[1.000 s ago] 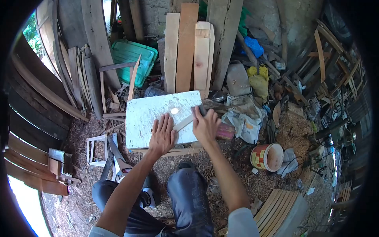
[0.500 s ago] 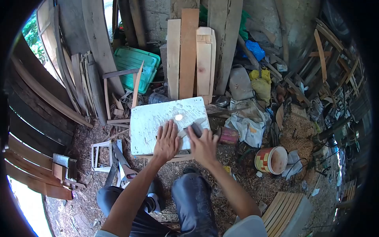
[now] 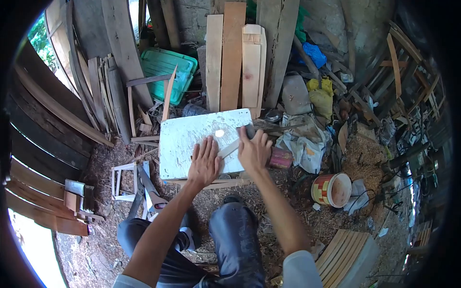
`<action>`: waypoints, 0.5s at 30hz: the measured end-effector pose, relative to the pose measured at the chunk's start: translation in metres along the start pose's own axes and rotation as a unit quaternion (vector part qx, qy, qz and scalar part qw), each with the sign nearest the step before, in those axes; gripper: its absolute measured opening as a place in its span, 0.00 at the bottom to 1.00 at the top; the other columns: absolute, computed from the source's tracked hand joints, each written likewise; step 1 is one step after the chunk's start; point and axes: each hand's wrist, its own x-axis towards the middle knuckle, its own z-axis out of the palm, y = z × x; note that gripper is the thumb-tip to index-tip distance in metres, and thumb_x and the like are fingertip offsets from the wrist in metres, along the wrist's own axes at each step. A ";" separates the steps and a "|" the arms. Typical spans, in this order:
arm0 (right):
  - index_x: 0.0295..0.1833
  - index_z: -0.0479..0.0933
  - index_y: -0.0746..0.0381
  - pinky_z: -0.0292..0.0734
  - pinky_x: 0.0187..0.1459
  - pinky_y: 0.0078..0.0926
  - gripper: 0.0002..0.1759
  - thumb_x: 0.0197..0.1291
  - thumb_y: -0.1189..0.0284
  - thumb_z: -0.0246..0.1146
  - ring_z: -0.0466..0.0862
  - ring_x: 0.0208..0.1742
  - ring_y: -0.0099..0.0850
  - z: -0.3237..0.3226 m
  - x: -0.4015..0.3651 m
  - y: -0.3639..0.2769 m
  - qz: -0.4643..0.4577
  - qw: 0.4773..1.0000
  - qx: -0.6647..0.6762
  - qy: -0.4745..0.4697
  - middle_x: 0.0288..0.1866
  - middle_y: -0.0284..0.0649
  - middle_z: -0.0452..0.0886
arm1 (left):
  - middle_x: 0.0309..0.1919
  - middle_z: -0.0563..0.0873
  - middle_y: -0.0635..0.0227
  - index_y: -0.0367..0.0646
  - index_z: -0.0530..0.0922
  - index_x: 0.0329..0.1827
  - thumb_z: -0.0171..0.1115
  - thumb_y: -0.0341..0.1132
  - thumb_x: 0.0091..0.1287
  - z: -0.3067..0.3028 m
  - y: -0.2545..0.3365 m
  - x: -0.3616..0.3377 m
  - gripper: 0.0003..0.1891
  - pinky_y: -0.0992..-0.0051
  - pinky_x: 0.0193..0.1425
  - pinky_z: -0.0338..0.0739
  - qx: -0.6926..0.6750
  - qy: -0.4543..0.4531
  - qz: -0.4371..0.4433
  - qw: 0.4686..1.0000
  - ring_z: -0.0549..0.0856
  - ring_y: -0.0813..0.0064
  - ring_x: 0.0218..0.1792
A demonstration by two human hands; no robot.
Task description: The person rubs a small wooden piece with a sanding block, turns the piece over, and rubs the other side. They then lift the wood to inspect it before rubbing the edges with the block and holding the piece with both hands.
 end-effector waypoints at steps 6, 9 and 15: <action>0.67 0.77 0.50 0.60 0.48 0.46 0.25 0.64 0.63 0.63 0.71 0.49 0.49 -0.008 -0.026 0.008 -0.084 0.995 0.053 -0.014 0.45 0.52 0.71 | 0.79 0.59 0.47 0.29 0.58 0.77 0.36 0.46 0.78 0.002 -0.003 0.001 0.32 0.51 0.83 0.44 0.003 0.017 0.006 1.000 0.55 0.53 0.81; 0.66 0.78 0.49 0.63 0.47 0.46 0.24 0.63 0.64 0.63 0.73 0.48 0.47 0.001 0.003 -0.004 -0.018 1.000 0.003 0.006 0.45 0.52 0.73 | 0.79 0.59 0.47 0.30 0.58 0.78 0.37 0.46 0.78 -0.004 0.001 -0.001 0.33 0.52 0.83 0.44 0.001 0.000 0.000 1.000 0.55 0.53 0.81; 0.67 0.79 0.48 0.62 0.51 0.47 0.25 0.64 0.62 0.63 0.72 0.50 0.48 -0.009 -0.034 -0.010 -0.090 0.991 0.083 -0.051 0.47 0.52 0.73 | 0.80 0.58 0.48 0.31 0.59 0.78 0.37 0.46 0.78 0.002 -0.001 0.000 0.33 0.50 0.83 0.44 0.000 0.002 0.003 1.000 0.54 0.53 0.82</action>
